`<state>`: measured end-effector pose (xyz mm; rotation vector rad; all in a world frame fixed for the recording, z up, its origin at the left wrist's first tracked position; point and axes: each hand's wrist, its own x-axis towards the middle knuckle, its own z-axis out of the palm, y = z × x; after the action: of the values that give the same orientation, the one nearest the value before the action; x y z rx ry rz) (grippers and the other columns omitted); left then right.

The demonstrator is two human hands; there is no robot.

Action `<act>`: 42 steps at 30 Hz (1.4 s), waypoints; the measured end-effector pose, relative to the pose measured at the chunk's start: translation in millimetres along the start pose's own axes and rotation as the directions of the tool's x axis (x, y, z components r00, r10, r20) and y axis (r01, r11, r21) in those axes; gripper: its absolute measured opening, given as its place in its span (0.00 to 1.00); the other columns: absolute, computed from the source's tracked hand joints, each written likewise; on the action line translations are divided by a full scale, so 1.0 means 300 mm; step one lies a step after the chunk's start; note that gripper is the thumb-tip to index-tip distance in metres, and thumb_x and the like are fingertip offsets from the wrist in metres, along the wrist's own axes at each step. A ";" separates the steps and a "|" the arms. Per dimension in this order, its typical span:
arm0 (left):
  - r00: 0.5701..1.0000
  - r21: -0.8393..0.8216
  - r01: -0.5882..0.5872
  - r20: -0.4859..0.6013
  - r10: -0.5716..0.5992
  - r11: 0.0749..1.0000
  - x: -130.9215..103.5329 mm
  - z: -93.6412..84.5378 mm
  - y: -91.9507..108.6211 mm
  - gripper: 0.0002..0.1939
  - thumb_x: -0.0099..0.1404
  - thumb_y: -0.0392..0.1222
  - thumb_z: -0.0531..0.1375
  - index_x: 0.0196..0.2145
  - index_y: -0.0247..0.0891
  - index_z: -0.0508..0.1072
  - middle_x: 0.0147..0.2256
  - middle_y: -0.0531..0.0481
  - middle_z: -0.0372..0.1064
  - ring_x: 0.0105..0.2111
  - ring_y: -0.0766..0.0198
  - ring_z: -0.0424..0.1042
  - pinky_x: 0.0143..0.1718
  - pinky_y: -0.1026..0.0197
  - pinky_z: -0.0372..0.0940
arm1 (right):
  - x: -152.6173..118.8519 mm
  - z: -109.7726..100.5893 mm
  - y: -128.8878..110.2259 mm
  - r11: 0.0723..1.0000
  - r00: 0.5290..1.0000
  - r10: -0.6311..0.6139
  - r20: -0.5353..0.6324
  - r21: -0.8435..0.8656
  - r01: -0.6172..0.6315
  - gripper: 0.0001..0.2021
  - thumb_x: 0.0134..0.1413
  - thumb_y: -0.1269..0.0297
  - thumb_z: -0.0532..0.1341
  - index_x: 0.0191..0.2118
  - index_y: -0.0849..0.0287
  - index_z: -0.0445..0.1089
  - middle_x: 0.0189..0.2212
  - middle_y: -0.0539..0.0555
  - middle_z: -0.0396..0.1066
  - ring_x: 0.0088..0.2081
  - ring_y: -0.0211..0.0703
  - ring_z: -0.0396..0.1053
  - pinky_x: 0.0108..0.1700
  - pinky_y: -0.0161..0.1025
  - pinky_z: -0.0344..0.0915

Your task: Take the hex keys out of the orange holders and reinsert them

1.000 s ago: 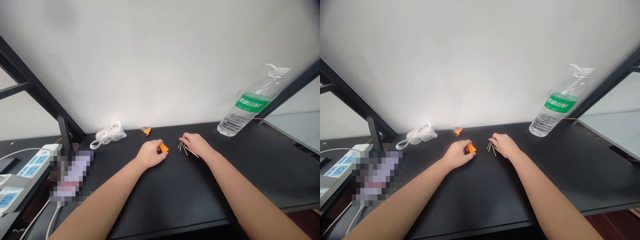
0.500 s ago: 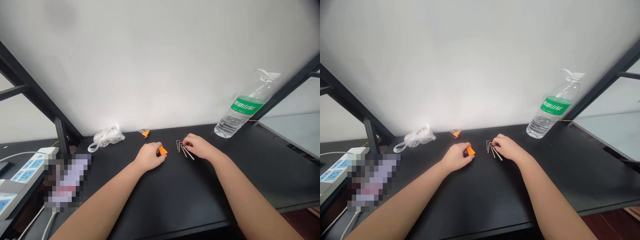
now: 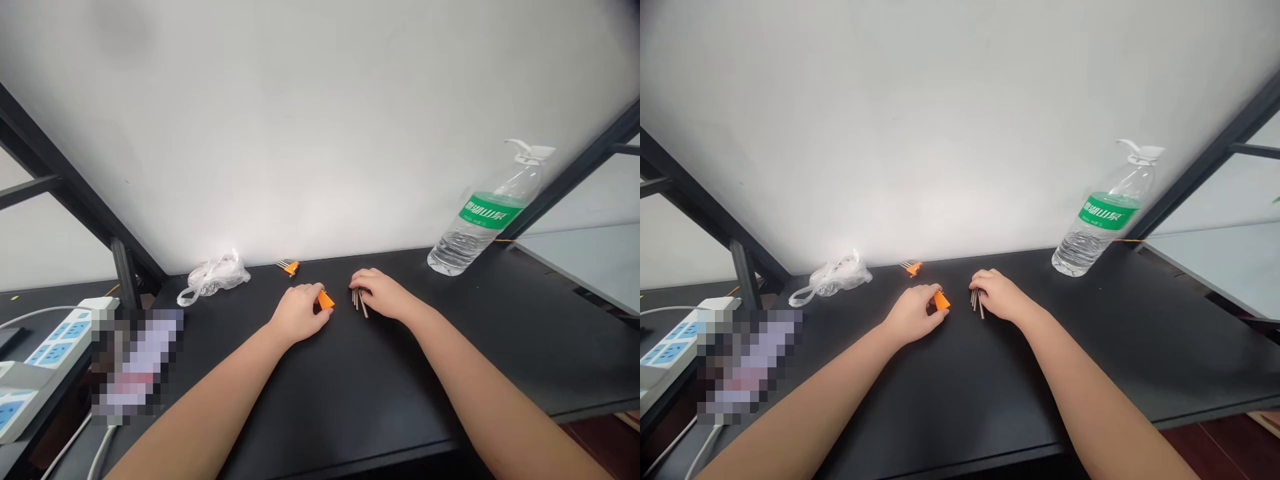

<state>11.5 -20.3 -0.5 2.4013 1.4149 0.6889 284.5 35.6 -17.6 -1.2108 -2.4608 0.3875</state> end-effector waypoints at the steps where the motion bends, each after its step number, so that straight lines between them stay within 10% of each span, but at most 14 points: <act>1: 1.000 0.021 -0.004 -0.021 0.004 1.000 0.000 0.004 -0.004 0.14 0.65 0.48 0.63 0.46 0.42 0.72 0.37 0.48 0.73 0.37 0.55 0.72 0.38 0.56 0.64 | -0.002 0.003 -0.018 1.000 1.000 0.009 -0.002 -0.012 -0.009 0.18 0.55 0.78 0.56 0.46 0.53 0.76 0.48 0.55 0.74 0.49 0.50 0.69 0.53 0.48 0.68; 6: 0.996 0.055 0.019 -0.084 -0.014 0.998 0.000 0.019 -0.021 0.30 0.66 0.43 0.63 0.64 0.41 0.63 0.49 0.43 0.74 0.50 0.49 0.71 0.52 0.48 0.64 | -0.020 0.023 -0.122 0.996 0.997 0.071 0.012 -0.053 -0.071 0.13 0.53 0.76 0.59 0.41 0.53 0.72 0.43 0.56 0.71 0.44 0.50 0.68 0.43 0.43 0.66; 13: 0.999 -0.047 -0.019 -0.036 0.017 0.999 -0.002 0.010 -0.012 0.24 0.64 0.45 0.66 0.56 0.44 0.69 0.47 0.47 0.74 0.47 0.51 0.72 0.51 0.49 0.65 | -0.023 0.009 -0.194 0.979 0.996 0.082 -0.022 0.189 -0.077 0.12 0.60 0.63 0.63 0.49 0.50 0.74 0.43 0.55 0.70 0.40 0.48 0.70 0.42 0.45 0.67; 19: 0.985 -0.227 -0.168 -0.017 0.169 0.959 -0.005 -0.017 0.025 0.23 0.65 0.44 0.66 0.57 0.45 0.68 0.48 0.46 0.72 0.49 0.54 0.71 0.53 0.51 0.66 | -0.004 -0.013 -0.200 0.741 0.985 0.122 0.126 0.649 -0.174 0.12 0.65 0.52 0.60 0.42 0.53 0.76 0.33 0.52 0.72 0.30 0.43 0.70 0.34 0.41 0.66; 26: 0.965 -0.240 -0.255 -0.005 0.262 0.937 -0.002 -0.043 0.053 0.12 0.67 0.40 0.62 0.49 0.43 0.72 0.48 0.46 0.72 0.48 0.55 0.71 0.53 0.54 0.66 | -0.006 -0.017 -0.197 0.578 0.966 0.163 0.203 0.774 -0.260 0.14 0.59 0.52 0.66 0.32 0.58 0.75 0.22 0.48 0.67 0.23 0.36 0.60 0.27 0.36 0.57; 42: 0.997 0.003 -0.026 -0.077 0.026 1.000 0.006 -0.016 -0.034 0.25 0.63 0.36 0.63 0.58 0.49 0.68 0.47 0.51 0.74 0.43 0.60 0.73 0.43 0.60 0.68 | -0.004 0.022 -0.167 0.581 0.927 0.372 0.036 0.770 -0.263 0.15 0.59 0.49 0.65 0.33 0.57 0.75 0.18 0.46 0.61 0.20 0.36 0.56 0.25 0.36 0.56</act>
<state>2.1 -13.8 -0.7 2.4230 1.4160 0.7956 247.2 4.2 -3.6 -1.1981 -1.6046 1.2651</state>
